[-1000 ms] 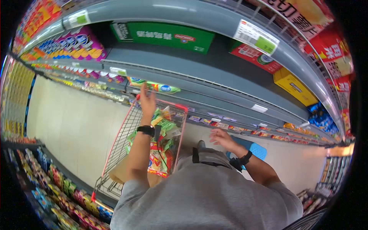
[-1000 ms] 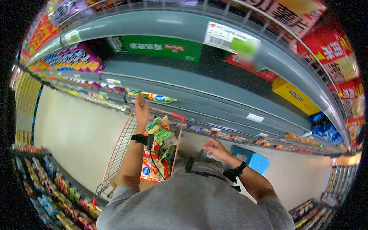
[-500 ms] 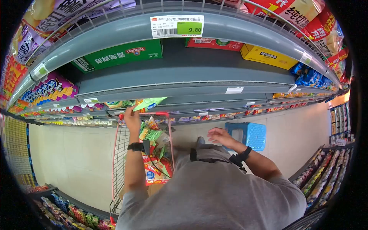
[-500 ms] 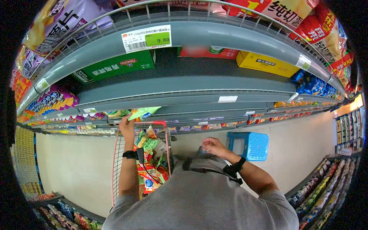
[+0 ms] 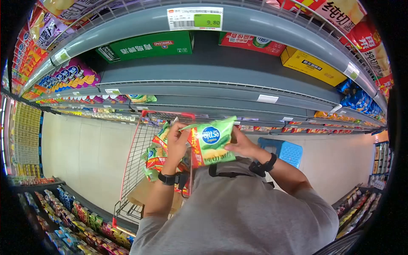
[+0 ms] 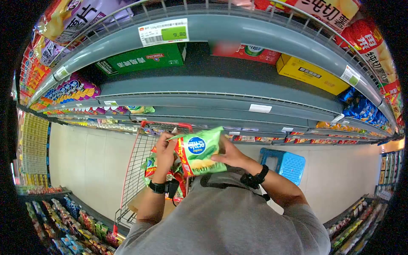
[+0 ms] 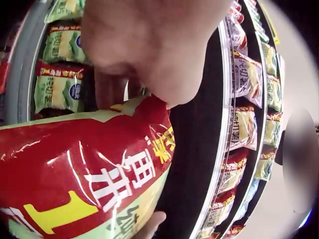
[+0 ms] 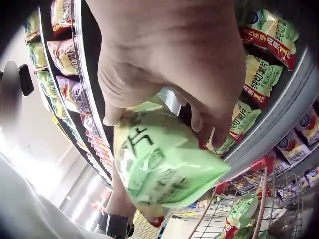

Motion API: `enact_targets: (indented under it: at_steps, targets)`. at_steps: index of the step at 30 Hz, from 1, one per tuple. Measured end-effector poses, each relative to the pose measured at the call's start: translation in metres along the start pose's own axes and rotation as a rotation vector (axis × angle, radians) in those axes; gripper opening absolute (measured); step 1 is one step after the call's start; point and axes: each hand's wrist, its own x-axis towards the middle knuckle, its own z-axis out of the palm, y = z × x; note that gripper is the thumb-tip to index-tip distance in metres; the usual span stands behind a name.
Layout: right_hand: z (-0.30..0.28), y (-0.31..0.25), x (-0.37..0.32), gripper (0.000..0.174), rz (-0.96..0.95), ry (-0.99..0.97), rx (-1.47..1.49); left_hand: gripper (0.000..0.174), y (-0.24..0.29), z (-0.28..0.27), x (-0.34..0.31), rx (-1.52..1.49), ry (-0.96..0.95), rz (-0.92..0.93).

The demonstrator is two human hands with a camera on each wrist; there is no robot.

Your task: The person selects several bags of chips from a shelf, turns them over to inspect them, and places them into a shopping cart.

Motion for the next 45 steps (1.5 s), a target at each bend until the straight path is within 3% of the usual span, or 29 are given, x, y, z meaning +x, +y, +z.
enact_targets:
  at_steps: [2,5,6,7,9,10,13,18,21,22,25,26,30,31,32,35,36,39,40,43,45]
  targets:
    - [-0.010,0.002,-0.007,0.073,0.105,-0.022,0.041,0.010,-0.004,0.022,-0.007,-0.050,0.029,-0.113]
    - [-0.024,0.014,-0.021,0.060,0.155,0.036,0.142,0.025,-0.017,0.053,-0.012,-0.179,0.089,-0.061]
    - [-0.031,0.020,-0.026,0.059,0.198,0.069,0.212,0.042,-0.020,0.059,-0.014,-0.171,-0.037,-0.102]
    - [-0.038,0.025,-0.030,0.058,0.240,0.103,0.282,0.050,-0.037,0.067,-0.018,-0.029,-0.016,-0.102]
    - [-0.048,0.029,-0.040,0.059,0.262,0.089,0.320,0.055,-0.053,0.083,-0.025,0.000,-0.192,-0.176]
    - [-0.054,0.029,-0.045,0.061,0.270,0.061,0.343,0.052,-0.032,0.105,-0.032,-0.132,-0.102,-0.279]
    - [-0.068,0.039,-0.055,0.069,0.218,-0.016,0.346,0.047,-0.035,0.127,-0.038,-0.165,-0.050,-0.356]
    - [-0.081,0.042,-0.060,0.068,0.273,-0.003,0.348,0.043,-0.052,0.150,-0.050,-0.139,0.032,-0.349]
    - [-0.085,0.052,-0.055,0.061,0.277,0.060,0.284,0.043,-0.070,0.160,-0.060,-0.006,0.214,-0.110]
    - [-0.086,0.062,-0.050,0.061,0.261,0.095,0.264,0.045,-0.080,0.159,-0.063,0.164,0.329,-0.080]
    - [-0.081,0.072,-0.044,0.059,0.193,0.172,0.180,0.041,-0.080,0.152,-0.074,0.168,0.048,-0.212]
    - [-0.079,0.077,-0.043,0.058,0.160,0.162,0.110,0.048,-0.078,0.155,-0.075,0.189,0.013,-0.292]
    - [-0.070,0.064,-0.043,0.051,0.070,0.005,0.004,0.062,-0.076,0.156,-0.079,0.316,0.193,-0.154]
    - [-0.069,0.055,-0.044,0.049,0.060,-0.044,0.014,0.065,-0.062,0.153,-0.073,0.219,0.163,-0.062]
    - [-0.070,0.044,-0.044,0.046,0.060,-0.138,-0.012,0.063,-0.062,0.147,-0.072,0.179,0.196,-0.113]
    - [-0.072,0.055,-0.040,0.045,0.083,-0.143,-0.025,0.058,-0.054,0.135,-0.077,0.095,0.240,-0.292]
    - [-0.071,0.040,-0.037,0.049,0.076,-0.030,-0.176,0.056,-0.051,0.132,-0.075,0.075,0.242,-0.346]
    - [-0.075,0.051,-0.025,0.054,0.125,0.002,0.020,0.051,-0.063,0.124,-0.074,-0.250,0.248,-0.347]
    - [-0.074,0.049,-0.028,0.059,0.218,-0.104,0.289,0.048,-0.067,0.124,-0.074,-0.356,0.223,-0.362]
    - [-0.064,0.042,-0.028,0.059,0.426,-0.166,0.582,0.046,-0.061,0.121,-0.066,-0.523,0.164,-0.568]
    - [-0.058,0.042,-0.024,0.055,0.558,-0.135,0.625,0.046,-0.065,0.114,-0.061,-0.542,0.156,-0.616]
